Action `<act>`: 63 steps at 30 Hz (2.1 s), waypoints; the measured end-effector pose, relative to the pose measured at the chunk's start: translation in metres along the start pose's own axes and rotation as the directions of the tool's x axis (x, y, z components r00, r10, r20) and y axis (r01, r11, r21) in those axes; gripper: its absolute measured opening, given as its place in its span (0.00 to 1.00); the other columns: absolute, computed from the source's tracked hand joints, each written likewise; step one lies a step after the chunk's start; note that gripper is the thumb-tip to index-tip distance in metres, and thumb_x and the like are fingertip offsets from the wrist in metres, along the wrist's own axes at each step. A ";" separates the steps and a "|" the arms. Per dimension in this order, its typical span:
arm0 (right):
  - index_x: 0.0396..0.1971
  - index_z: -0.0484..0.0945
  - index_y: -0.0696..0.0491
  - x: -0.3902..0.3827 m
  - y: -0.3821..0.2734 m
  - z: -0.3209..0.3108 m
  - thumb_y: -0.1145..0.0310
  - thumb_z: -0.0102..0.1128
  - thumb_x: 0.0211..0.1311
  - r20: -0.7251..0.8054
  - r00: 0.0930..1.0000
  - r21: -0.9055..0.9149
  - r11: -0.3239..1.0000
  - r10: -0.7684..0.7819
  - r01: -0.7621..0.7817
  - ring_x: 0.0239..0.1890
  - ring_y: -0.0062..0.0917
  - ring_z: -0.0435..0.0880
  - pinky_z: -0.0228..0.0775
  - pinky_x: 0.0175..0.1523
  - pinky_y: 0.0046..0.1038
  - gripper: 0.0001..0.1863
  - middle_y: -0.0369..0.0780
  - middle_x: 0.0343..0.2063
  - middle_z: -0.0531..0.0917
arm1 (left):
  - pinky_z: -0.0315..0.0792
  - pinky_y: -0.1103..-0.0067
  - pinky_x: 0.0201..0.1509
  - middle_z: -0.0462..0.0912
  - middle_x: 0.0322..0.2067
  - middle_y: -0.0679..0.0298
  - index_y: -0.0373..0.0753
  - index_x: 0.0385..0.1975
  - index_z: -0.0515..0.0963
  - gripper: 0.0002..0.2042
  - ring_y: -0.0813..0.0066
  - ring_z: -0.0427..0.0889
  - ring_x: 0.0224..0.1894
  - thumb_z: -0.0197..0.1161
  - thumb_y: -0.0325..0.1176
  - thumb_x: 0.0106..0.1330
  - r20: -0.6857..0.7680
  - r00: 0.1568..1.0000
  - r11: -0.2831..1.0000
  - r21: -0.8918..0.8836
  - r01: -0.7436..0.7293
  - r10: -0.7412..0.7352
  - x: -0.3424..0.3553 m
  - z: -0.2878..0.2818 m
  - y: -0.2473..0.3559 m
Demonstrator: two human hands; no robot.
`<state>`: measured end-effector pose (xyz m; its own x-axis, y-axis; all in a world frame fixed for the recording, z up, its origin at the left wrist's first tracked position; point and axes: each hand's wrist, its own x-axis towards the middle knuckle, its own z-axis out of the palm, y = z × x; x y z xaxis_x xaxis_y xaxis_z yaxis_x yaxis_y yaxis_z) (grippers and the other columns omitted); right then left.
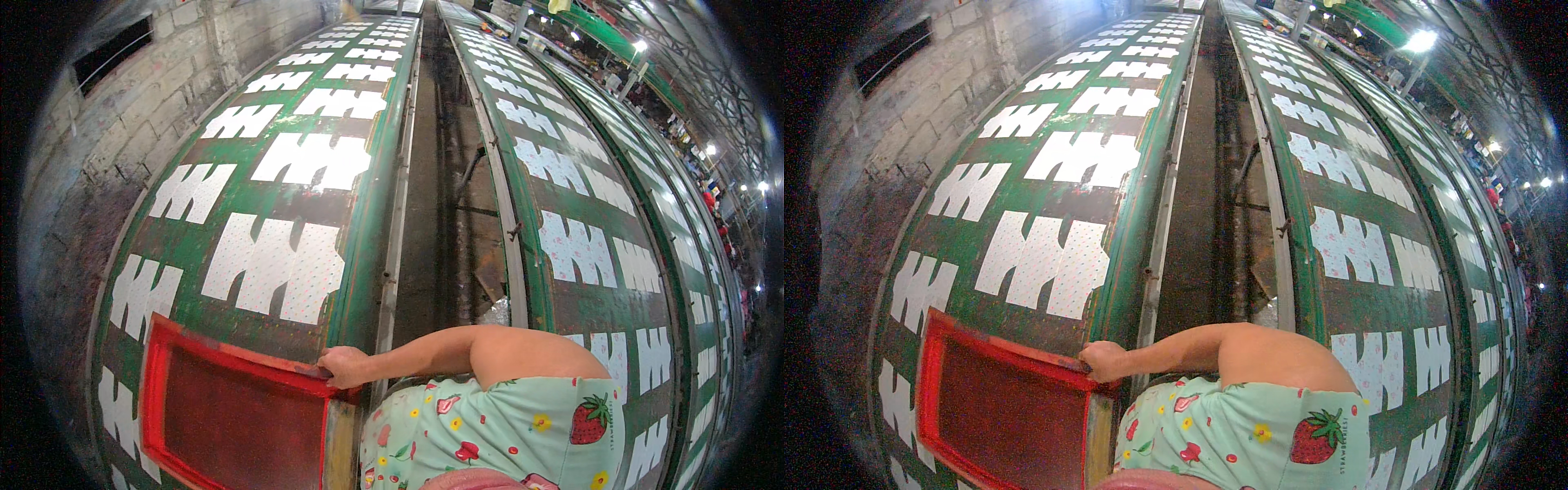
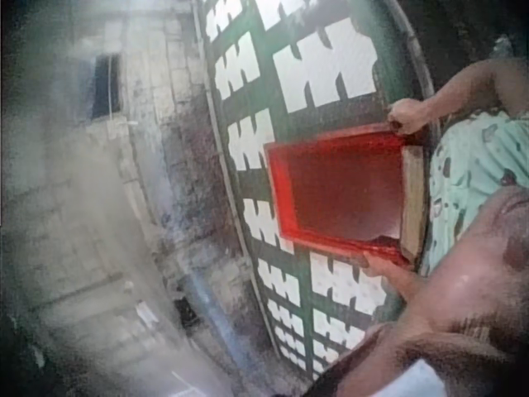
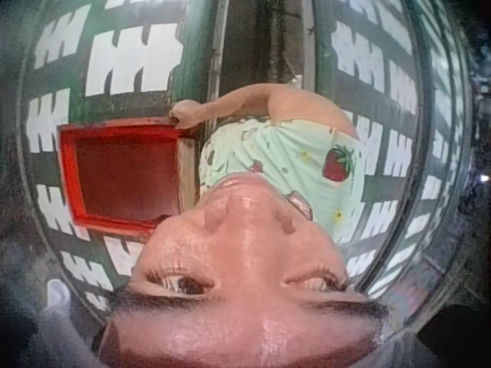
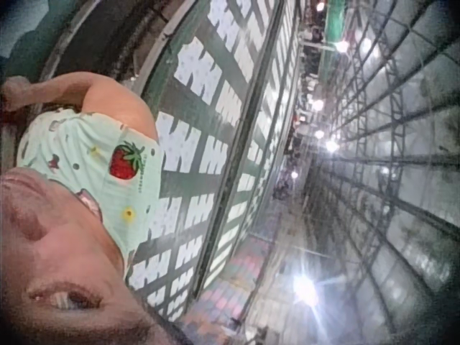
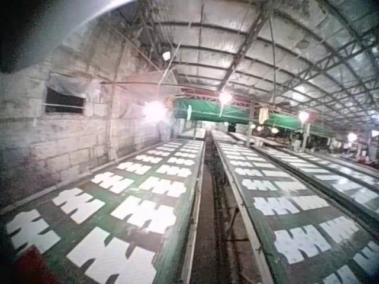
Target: The person uses a squeegee to spread red ink across a red-framed screen printing mesh placed over a patterned surface. They repeatedly pull the squeegee across the screen to evenly distribute the ink, then lift and reposition the screen to continue the process.
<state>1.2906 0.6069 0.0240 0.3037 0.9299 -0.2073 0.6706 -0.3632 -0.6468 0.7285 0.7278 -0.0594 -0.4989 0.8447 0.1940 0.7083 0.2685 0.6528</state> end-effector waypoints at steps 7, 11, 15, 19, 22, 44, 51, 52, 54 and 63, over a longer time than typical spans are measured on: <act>0.49 0.94 0.46 0.011 0.008 0.007 0.66 0.76 0.51 -0.032 0.999 0.002 1.000 0.027 -0.027 0.53 0.46 0.92 0.86 0.58 0.47 0.21 0.46 0.45 0.93 | 0.84 0.59 0.49 0.92 0.46 0.46 0.23 0.53 0.87 0.29 0.54 0.90 0.42 0.82 0.47 0.67 0.129 0.992 0.853 -0.518 0.062 0.005 0.010 -0.018 0.008; 0.42 0.93 0.50 0.010 0.001 0.004 0.65 0.76 0.51 -0.068 0.997 0.021 0.999 0.028 -0.026 0.51 0.49 0.92 0.85 0.56 0.48 0.17 0.50 0.43 0.92 | 0.86 0.60 0.53 0.92 0.47 0.53 0.23 0.56 0.85 0.22 0.57 0.90 0.45 0.78 0.34 0.70 0.157 0.987 0.943 -0.325 0.069 -0.018 0.036 -0.053 0.031; 0.40 0.91 0.53 0.010 -0.008 -0.021 0.64 0.78 0.51 -0.128 0.992 0.060 0.998 -0.005 0.012 0.49 0.48 0.93 0.86 0.56 0.48 0.16 0.51 0.43 0.92 | 0.85 0.68 0.46 0.91 0.44 0.54 0.26 0.50 0.86 0.16 0.64 0.90 0.40 0.79 0.29 0.70 0.223 0.972 0.811 -0.553 0.190 -0.075 0.032 -0.062 0.079; 0.41 0.92 0.54 0.030 0.002 -0.068 0.63 0.78 0.51 -0.174 0.985 0.046 0.999 -0.021 0.029 0.47 0.48 0.93 0.86 0.56 0.47 0.17 0.50 0.42 0.92 | 0.85 0.67 0.46 0.91 0.44 0.56 0.27 0.49 0.87 0.14 0.65 0.90 0.41 0.80 0.27 0.68 0.263 0.958 0.666 -0.696 0.269 -0.113 0.005 -0.045 0.126; 0.44 0.93 0.54 0.059 0.028 -0.109 0.62 0.78 0.52 -0.134 0.991 -0.019 1.000 -0.020 0.017 0.50 0.48 0.93 0.86 0.59 0.45 0.20 0.50 0.47 0.92 | 0.86 0.66 0.50 0.91 0.44 0.55 0.26 0.52 0.86 0.17 0.65 0.91 0.43 0.80 0.26 0.67 0.111 0.992 0.864 -0.491 0.114 -0.067 -0.019 -0.018 0.161; 0.49 0.94 0.53 0.163 0.311 -0.322 0.62 0.74 0.51 -0.244 0.958 -0.034 0.986 0.151 -0.164 0.56 0.46 0.91 0.83 0.64 0.43 0.23 0.49 0.51 0.92 | 0.82 0.66 0.56 0.91 0.47 0.50 0.25 0.52 0.84 0.22 0.61 0.89 0.47 0.84 0.30 0.63 0.156 0.973 0.803 -0.551 0.228 -0.169 -0.237 0.220 0.392; 0.49 0.94 0.55 0.169 0.332 -0.343 0.62 0.74 0.51 -0.230 0.967 -0.034 0.992 0.113 -0.124 0.55 0.47 0.91 0.83 0.64 0.44 0.24 0.49 0.51 0.92 | 0.82 0.65 0.55 0.92 0.47 0.52 0.27 0.49 0.84 0.18 0.61 0.90 0.46 0.82 0.29 0.65 0.116 0.981 0.819 -0.540 0.193 -0.155 -0.261 0.227 0.417; 0.49 0.93 0.55 0.170 0.335 -0.345 0.62 0.74 0.51 -0.226 0.968 -0.035 0.993 0.104 -0.115 0.55 0.47 0.91 0.83 0.64 0.45 0.24 0.50 0.51 0.92 | 0.82 0.65 0.55 0.92 0.47 0.52 0.27 0.49 0.84 0.18 0.61 0.90 0.46 0.82 0.29 0.65 0.108 0.982 0.827 -0.529 0.190 -0.157 -0.263 0.227 0.420; 0.50 0.93 0.55 0.171 0.339 -0.348 0.62 0.74 0.51 -0.220 0.969 -0.005 0.993 0.111 -0.115 0.55 0.48 0.91 0.83 0.64 0.44 0.25 0.50 0.51 0.92 | 0.82 0.66 0.55 0.92 0.47 0.52 0.27 0.49 0.84 0.18 0.61 0.90 0.46 0.82 0.29 0.65 0.099 0.982 0.834 -0.519 0.188 -0.159 -0.265 0.226 0.423; 0.57 0.89 0.50 0.128 0.300 -0.339 0.66 0.79 0.58 -0.286 0.862 -0.304 0.893 -0.418 0.332 0.59 0.46 0.88 0.82 0.63 0.47 0.24 0.45 0.58 0.88 | 0.82 0.62 0.55 0.93 0.45 0.51 0.29 0.48 0.85 0.23 0.55 0.91 0.46 0.85 0.41 0.63 0.035 0.992 0.950 -0.285 0.127 -0.122 -0.259 0.241 0.401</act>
<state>1.7599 0.5972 0.0519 0.1748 0.9373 0.3014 0.9054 -0.0327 -0.4232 1.2622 0.7283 -0.0243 -0.5640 0.8212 0.0869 0.4675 0.2308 0.8533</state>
